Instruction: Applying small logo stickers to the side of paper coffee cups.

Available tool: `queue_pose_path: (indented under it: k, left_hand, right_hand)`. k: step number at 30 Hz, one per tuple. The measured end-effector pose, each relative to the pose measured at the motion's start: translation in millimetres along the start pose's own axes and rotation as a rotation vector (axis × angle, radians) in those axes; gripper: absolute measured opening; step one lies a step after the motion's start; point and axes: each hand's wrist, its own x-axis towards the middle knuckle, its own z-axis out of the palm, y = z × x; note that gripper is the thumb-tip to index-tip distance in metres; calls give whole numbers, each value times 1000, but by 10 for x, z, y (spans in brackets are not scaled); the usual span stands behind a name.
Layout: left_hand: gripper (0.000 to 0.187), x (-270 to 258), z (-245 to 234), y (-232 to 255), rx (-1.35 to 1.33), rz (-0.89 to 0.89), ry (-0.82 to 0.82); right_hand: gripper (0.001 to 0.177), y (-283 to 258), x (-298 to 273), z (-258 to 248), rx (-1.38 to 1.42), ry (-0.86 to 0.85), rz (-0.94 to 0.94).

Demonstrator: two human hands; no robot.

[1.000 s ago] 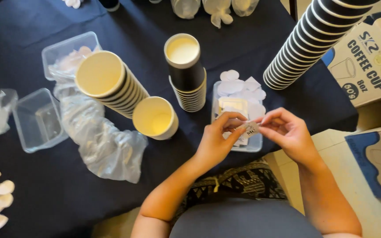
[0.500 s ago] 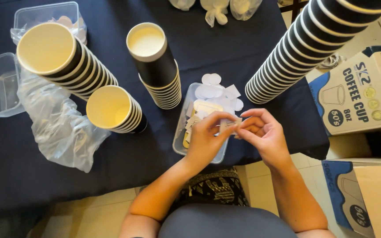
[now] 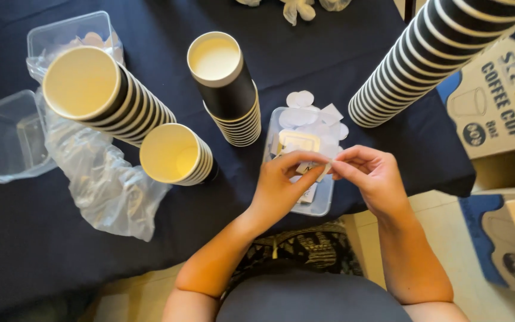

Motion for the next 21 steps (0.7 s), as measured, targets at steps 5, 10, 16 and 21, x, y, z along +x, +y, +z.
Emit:
queue_pose_path:
  k: [5, 10, 16, 21]
  left_hand:
    - [24, 146, 13, 6, -165, -174, -80]
    - [22, 230, -83, 17, -257, -151, -160]
    - [24, 280, -272, 79, -222, -239, -216]
    - [30, 243, -351, 243, -255, -291, -227]
  right_hand:
    - [12, 0, -72, 96, 162, 84, 54]
    - [14, -160, -122, 185, 215, 109, 93]
    - [14, -127, -128, 229, 221, 116, 92]
    - [12, -122, -170, 296, 226, 103, 48]
